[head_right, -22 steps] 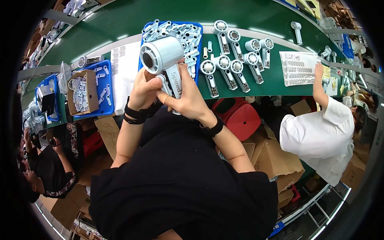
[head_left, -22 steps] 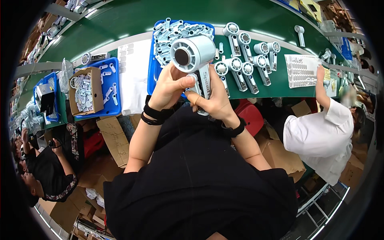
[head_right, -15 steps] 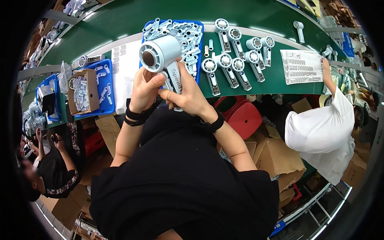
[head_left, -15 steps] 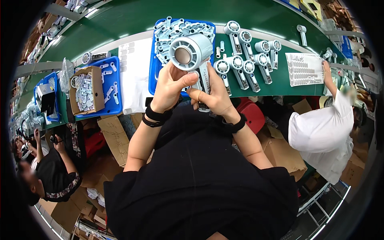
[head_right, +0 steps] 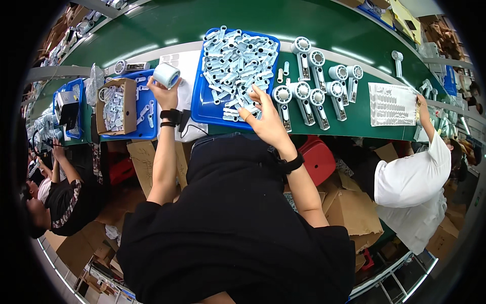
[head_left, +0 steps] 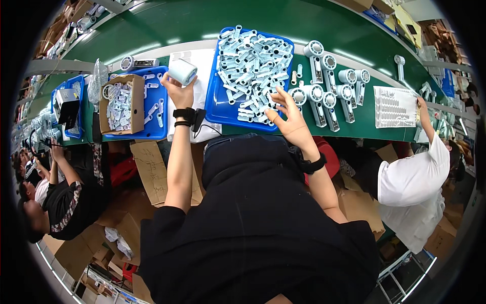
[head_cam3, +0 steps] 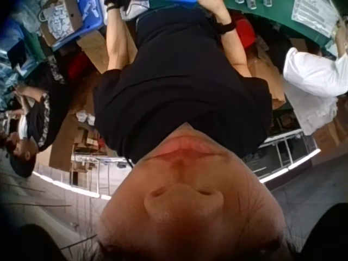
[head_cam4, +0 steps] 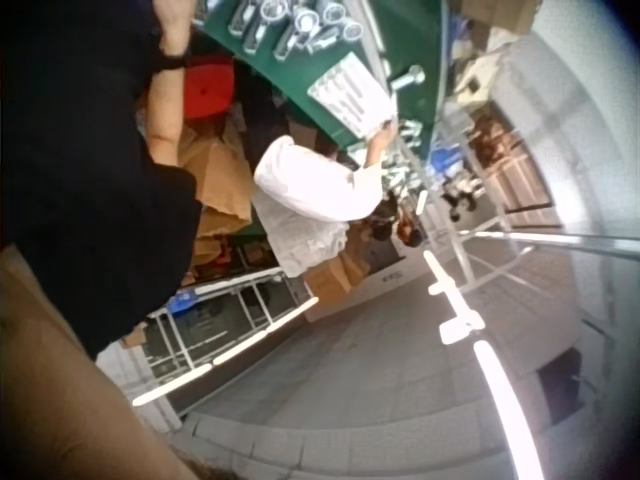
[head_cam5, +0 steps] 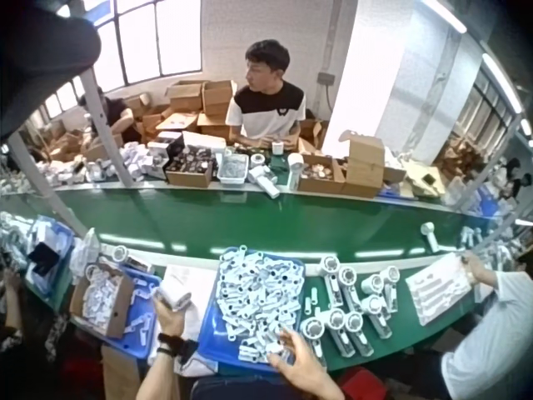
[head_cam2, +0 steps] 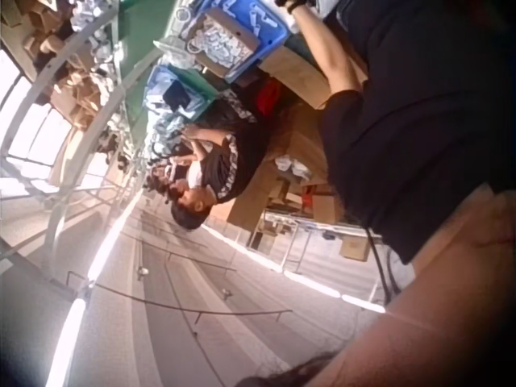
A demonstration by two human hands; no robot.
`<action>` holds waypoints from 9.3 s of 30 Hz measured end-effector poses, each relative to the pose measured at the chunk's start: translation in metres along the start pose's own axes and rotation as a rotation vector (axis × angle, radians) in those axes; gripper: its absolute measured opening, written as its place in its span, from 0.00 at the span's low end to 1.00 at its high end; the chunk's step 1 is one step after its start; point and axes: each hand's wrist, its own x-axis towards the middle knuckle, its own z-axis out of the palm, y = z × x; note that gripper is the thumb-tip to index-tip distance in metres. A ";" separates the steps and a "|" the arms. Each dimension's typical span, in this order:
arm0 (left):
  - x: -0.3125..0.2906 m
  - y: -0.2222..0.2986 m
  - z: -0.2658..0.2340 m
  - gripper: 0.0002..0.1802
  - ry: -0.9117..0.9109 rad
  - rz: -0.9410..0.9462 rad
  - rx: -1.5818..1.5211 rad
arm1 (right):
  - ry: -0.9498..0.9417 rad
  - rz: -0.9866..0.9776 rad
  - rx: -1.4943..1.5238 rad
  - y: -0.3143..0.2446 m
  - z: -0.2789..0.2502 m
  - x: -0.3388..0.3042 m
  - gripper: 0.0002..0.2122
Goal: Assembling plastic hair dryer components at a production line station.
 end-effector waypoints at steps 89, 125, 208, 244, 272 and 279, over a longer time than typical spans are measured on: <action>0.104 -0.108 0.012 0.09 -0.298 -0.010 0.872 | 0.036 0.142 0.576 -0.015 -0.012 -0.035 0.22; -0.058 0.164 0.057 0.10 -0.497 -0.341 -0.552 | 0.062 -0.224 0.871 -0.057 0.002 -0.029 0.24; -0.059 0.216 0.064 0.06 -0.717 0.092 -0.259 | 0.146 -0.026 1.433 -0.051 -0.001 -0.017 0.22; -0.063 0.158 0.070 0.23 -1.022 -0.193 -0.344 | -0.151 0.041 1.368 -0.007 -0.054 -0.047 0.23; -0.029 -0.035 -0.017 0.18 -0.583 -0.171 0.811 | 1.166 0.244 0.141 0.248 -0.282 -0.038 0.19; -0.035 -0.045 -0.023 0.19 -0.586 -0.103 0.822 | 1.276 -0.004 -0.803 0.193 -0.175 -0.026 0.13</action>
